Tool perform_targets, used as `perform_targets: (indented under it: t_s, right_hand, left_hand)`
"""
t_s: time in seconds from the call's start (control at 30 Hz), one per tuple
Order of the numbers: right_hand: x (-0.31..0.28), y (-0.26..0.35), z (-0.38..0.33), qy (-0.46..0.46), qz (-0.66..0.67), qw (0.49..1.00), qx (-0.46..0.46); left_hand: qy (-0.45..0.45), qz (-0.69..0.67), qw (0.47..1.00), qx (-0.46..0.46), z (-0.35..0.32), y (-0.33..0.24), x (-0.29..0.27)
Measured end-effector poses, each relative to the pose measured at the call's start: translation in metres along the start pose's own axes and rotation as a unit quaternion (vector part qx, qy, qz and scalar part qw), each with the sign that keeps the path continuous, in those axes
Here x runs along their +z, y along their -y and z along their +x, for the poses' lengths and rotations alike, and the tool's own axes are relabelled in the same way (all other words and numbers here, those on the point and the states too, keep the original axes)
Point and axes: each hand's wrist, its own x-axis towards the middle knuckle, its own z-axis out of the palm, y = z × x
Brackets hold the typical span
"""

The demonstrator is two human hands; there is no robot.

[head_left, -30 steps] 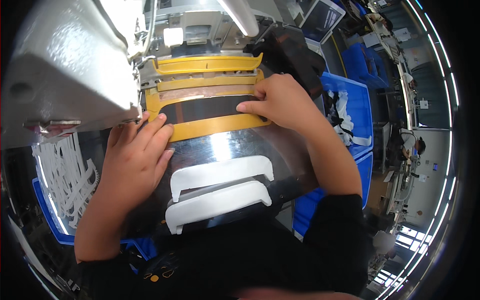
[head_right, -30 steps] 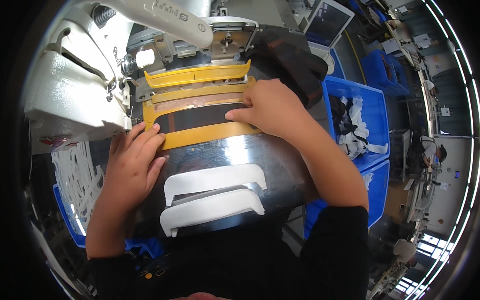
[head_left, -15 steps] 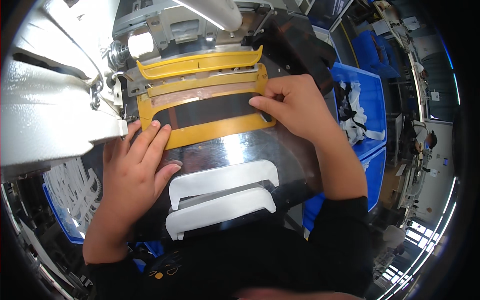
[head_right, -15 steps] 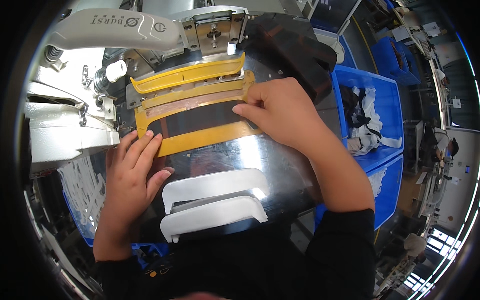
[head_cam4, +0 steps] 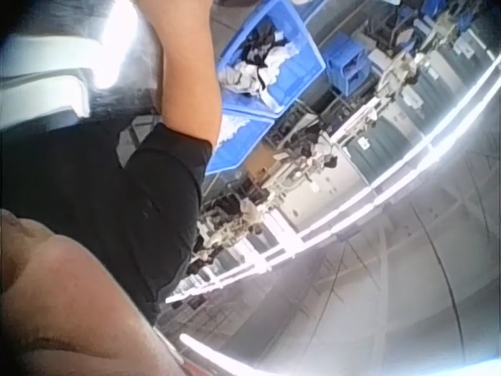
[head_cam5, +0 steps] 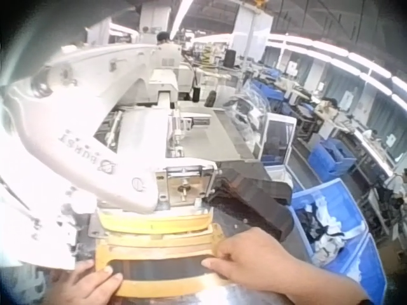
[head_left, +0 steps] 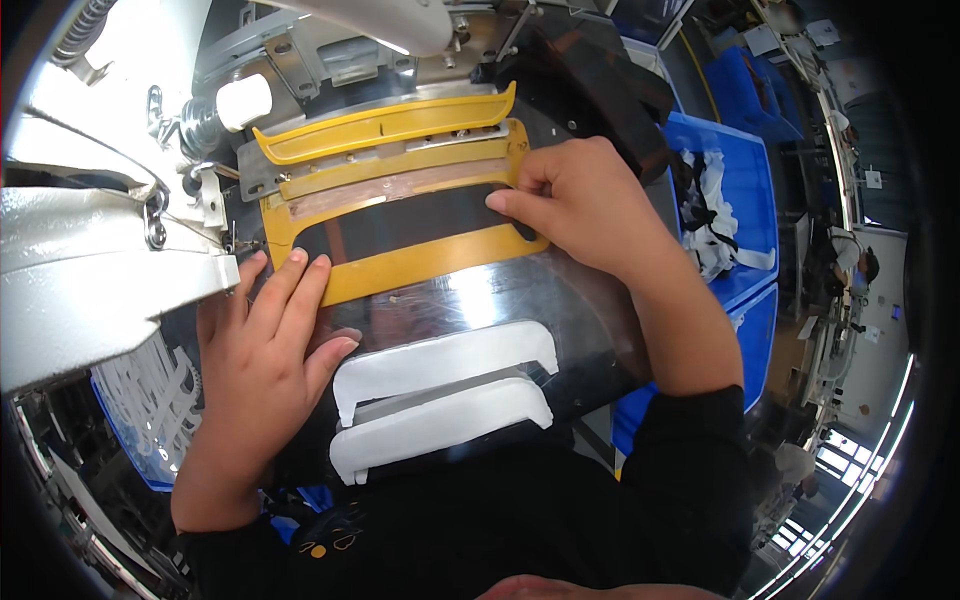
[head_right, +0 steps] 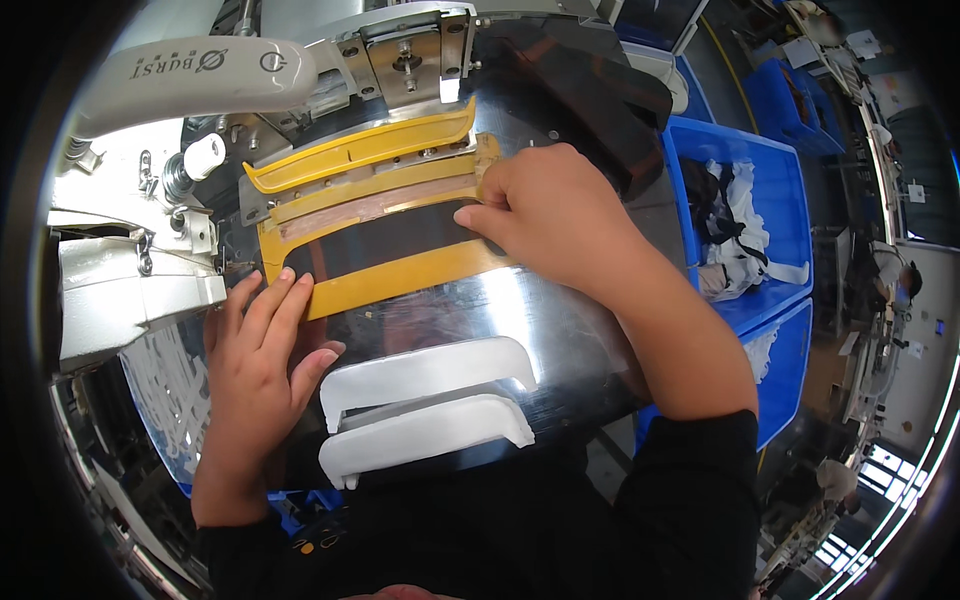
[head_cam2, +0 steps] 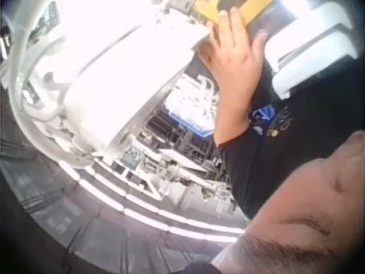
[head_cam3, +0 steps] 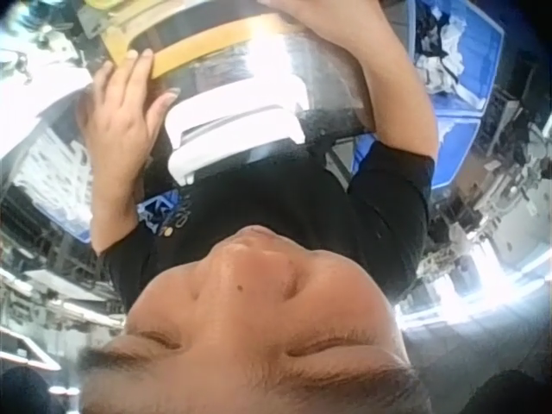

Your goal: Using an industrial sewing machine to assemble leather or synthetic material components.

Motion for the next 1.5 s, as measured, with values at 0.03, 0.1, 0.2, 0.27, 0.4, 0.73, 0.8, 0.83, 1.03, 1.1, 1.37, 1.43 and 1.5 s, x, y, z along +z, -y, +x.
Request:
perform_targets:
  t_s: [0.03, 0.1, 0.2, 0.27, 0.4, 0.73, 0.8, 0.83, 1.03, 1.1, 1.37, 1.43, 1.5]
  right_hand:
    - [-0.002, 0.0, 0.0, 0.012, -0.012, 1.0, 0.007]
    - [-0.011, 0.002, 0.0, 0.047, -0.014, 0.998, 0.05]
    - [-0.023, 0.006, -0.003, 0.096, -0.027, 0.99, 0.098]
    - [-0.027, 0.004, -0.008, 0.11, -0.04, 0.988, 0.103]
    - [-0.031, -0.015, -0.022, 0.057, -0.003, 0.99, -0.13]
    - [-0.026, -0.003, -0.039, 0.04, -0.23, 0.94, -0.249]
    - [-0.026, 0.008, -0.047, 0.042, -0.253, 0.942, -0.217]
    - [-0.025, 0.013, -0.051, 0.043, -0.279, 0.942, -0.182]
    - [-0.018, 0.029, -0.055, 0.042, -0.312, 0.939, -0.138]
    - [-0.016, 0.013, -0.042, 0.029, -0.189, 0.967, -0.167]
    - [-0.002, -0.025, 0.002, -0.066, 0.528, 0.846, 0.017]
    - [-0.001, -0.03, 0.003, -0.064, 0.544, 0.837, -0.004]
    - [-0.003, -0.034, 0.0, -0.062, 0.555, 0.829, -0.026]
  left_hand:
    - [-0.001, -0.001, 1.0, 0.002, 0.0, 0.0, 0.001]
    - [0.0, -0.002, 1.0, -0.002, -0.002, 0.001, 0.0]
    - [-0.002, -0.001, 1.0, -0.002, -0.003, 0.001, 0.002]
    - [-0.002, -0.003, 1.0, -0.003, -0.004, 0.002, 0.003]
    - [0.002, -0.007, 1.0, -0.002, -0.005, 0.002, 0.002]
    - [-0.001, -0.016, 1.0, -0.004, -0.009, 0.005, 0.001]
    - [-0.002, -0.041, 0.999, 0.006, -0.009, 0.007, 0.0]
    - [0.001, -0.039, 0.999, 0.002, -0.008, 0.007, -0.002]
    - [-0.017, -0.027, 0.999, 0.035, -0.01, 0.008, -0.008]
    - [-0.021, -0.029, 0.999, 0.032, -0.013, 0.01, -0.008]
    - [-0.079, -0.071, 0.992, 0.066, -0.007, 0.014, -0.004]
    - [-0.087, -0.069, 0.992, 0.067, -0.007, 0.015, -0.003]
    - [-0.09, -0.073, 0.991, 0.073, -0.007, 0.015, -0.004]
